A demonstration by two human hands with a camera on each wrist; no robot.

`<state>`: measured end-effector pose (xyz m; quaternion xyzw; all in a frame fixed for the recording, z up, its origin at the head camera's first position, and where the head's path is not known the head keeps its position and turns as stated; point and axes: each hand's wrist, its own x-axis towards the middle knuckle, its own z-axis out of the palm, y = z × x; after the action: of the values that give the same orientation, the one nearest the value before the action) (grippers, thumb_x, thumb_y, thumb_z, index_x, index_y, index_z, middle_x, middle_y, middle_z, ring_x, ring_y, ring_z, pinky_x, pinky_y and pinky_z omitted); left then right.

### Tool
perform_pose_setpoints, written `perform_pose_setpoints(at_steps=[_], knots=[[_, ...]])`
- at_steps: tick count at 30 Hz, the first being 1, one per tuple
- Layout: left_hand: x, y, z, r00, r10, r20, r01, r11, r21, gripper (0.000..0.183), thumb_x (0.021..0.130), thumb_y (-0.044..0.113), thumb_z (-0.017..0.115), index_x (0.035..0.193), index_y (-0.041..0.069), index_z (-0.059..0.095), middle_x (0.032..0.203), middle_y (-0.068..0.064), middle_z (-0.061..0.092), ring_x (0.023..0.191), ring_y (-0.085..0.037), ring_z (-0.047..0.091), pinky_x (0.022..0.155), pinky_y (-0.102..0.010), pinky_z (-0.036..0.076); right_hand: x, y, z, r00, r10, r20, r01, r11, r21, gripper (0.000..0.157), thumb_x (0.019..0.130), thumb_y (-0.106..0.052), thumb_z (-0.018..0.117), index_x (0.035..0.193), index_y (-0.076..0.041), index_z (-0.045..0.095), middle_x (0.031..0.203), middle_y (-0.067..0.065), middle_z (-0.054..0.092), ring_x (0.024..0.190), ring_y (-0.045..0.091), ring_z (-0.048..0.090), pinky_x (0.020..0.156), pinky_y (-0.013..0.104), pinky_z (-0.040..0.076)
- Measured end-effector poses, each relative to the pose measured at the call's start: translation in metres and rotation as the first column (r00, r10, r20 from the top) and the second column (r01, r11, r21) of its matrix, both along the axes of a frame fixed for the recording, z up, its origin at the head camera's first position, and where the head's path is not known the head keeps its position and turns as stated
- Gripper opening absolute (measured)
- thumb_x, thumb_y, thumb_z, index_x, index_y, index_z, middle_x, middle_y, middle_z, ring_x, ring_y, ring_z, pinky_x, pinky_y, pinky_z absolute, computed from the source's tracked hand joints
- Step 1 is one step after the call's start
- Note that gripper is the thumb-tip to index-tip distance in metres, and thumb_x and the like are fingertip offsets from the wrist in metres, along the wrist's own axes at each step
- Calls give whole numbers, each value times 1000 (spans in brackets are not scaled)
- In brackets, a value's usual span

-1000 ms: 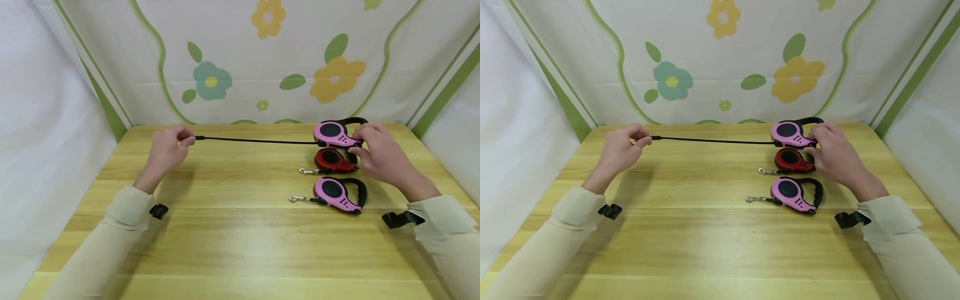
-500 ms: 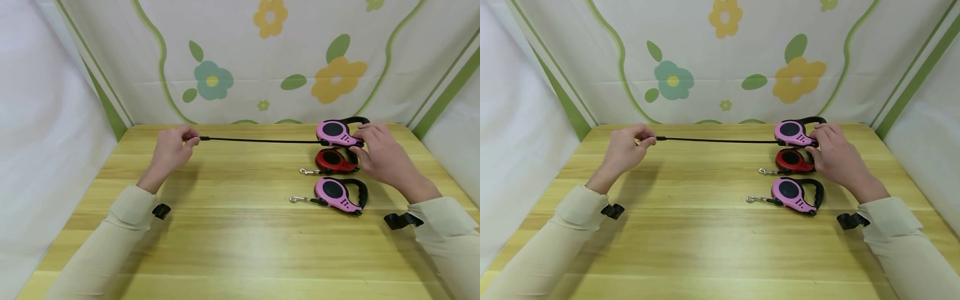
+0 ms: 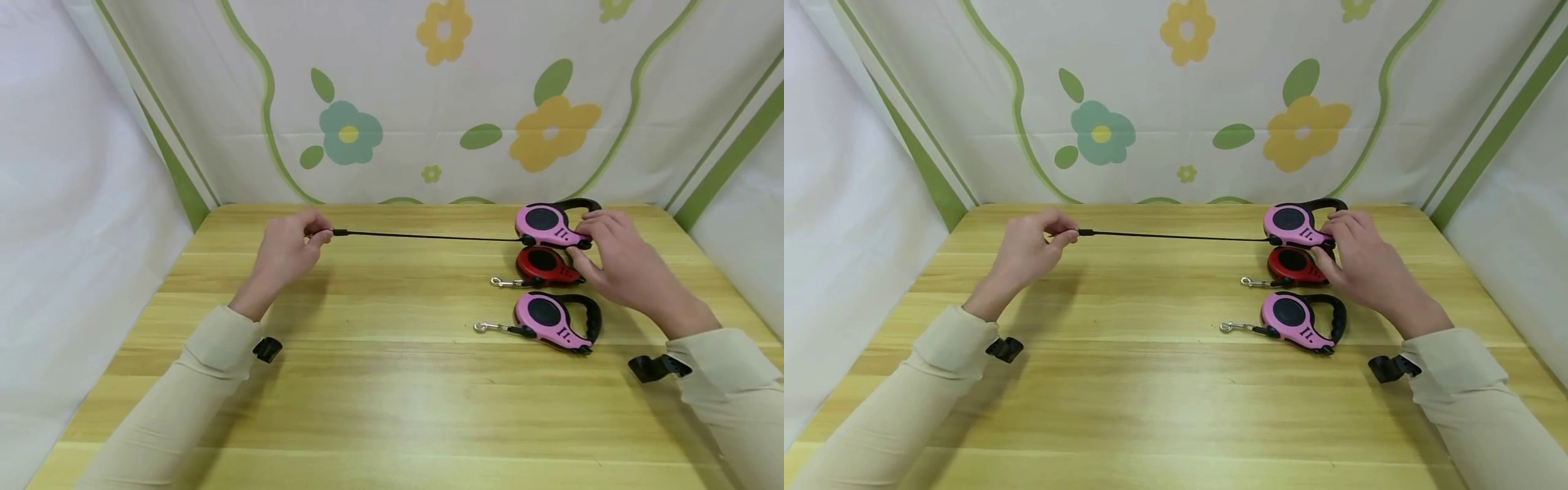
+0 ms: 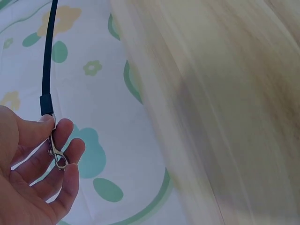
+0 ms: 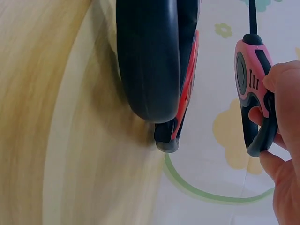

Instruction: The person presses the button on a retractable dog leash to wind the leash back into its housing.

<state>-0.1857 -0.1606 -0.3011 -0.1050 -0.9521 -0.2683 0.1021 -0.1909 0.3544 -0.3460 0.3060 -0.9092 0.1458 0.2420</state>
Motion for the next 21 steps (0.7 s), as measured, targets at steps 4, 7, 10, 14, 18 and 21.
perform_pose_setpoints(at_steps=[4, 7, 10, 14, 18, 21], knots=[[2, 5, 0, 1000, -17, -12, 17, 1000, 1, 9, 104, 11, 67, 105, 5, 73, 93, -14, 77, 91, -32, 71, 85, -47, 53, 1, -1, -1, 1000, 8, -12, -8, 1000, -14, 33, 92, -10, 69, 113, 15, 62, 122, 35, 62, 125, 52, 50, 102, 63, 42], [2, 8, 1, 1000, -28, -11, 28, 1000, 0, 9, 104, 12, 67, 105, 5, 73, 95, -15, 77, 91, -32, 71, 83, -47, 53, 0, -2, -1, 1000, 10, -19, -11, 1000, -23, 35, 95, -13, 67, 114, 15, 62, 124, 35, 62, 126, 51, 50, 102, 63, 42], [2, 10, 1, 999, -37, -13, 37, 999, 0, 9, 104, 12, 68, 105, 5, 73, 96, -15, 78, 92, -32, 72, 83, -47, 53, 0, -3, 0, 999, 14, -29, -14, 999, -30, 36, 97, -16, 66, 115, 15, 62, 125, 35, 62, 127, 51, 50, 102, 63, 43], [2, 11, 1, 999, -42, -21, 42, 999, 3, 8, 104, 12, 68, 105, 5, 73, 95, -14, 78, 93, -33, 73, 84, -47, 54, 0, -5, 2, 999, 19, -34, -20, 999, -35, 37, 96, -16, 66, 115, 15, 62, 125, 35, 63, 126, 51, 50, 101, 63, 43], [2, 12, 1, 999, -41, -24, 41, 999, -1, 9, 104, 12, 68, 105, 5, 73, 94, -13, 78, 93, -33, 73, 84, -48, 54, 1, -6, 3, 999, 21, -37, -22, 999, -42, 36, 95, -15, 66, 115, 16, 62, 124, 35, 63, 125, 51, 51, 101, 63, 43], [3, 12, 2, 999, -40, -23, 40, 999, -5, 9, 103, 13, 69, 105, 6, 73, 94, -13, 78, 93, -33, 73, 84, -47, 54, 1, -6, 3, 999, 23, -40, -25, 998, -50, 36, 96, -15, 66, 115, 16, 62, 124, 35, 63, 125, 51, 51, 102, 62, 42]])
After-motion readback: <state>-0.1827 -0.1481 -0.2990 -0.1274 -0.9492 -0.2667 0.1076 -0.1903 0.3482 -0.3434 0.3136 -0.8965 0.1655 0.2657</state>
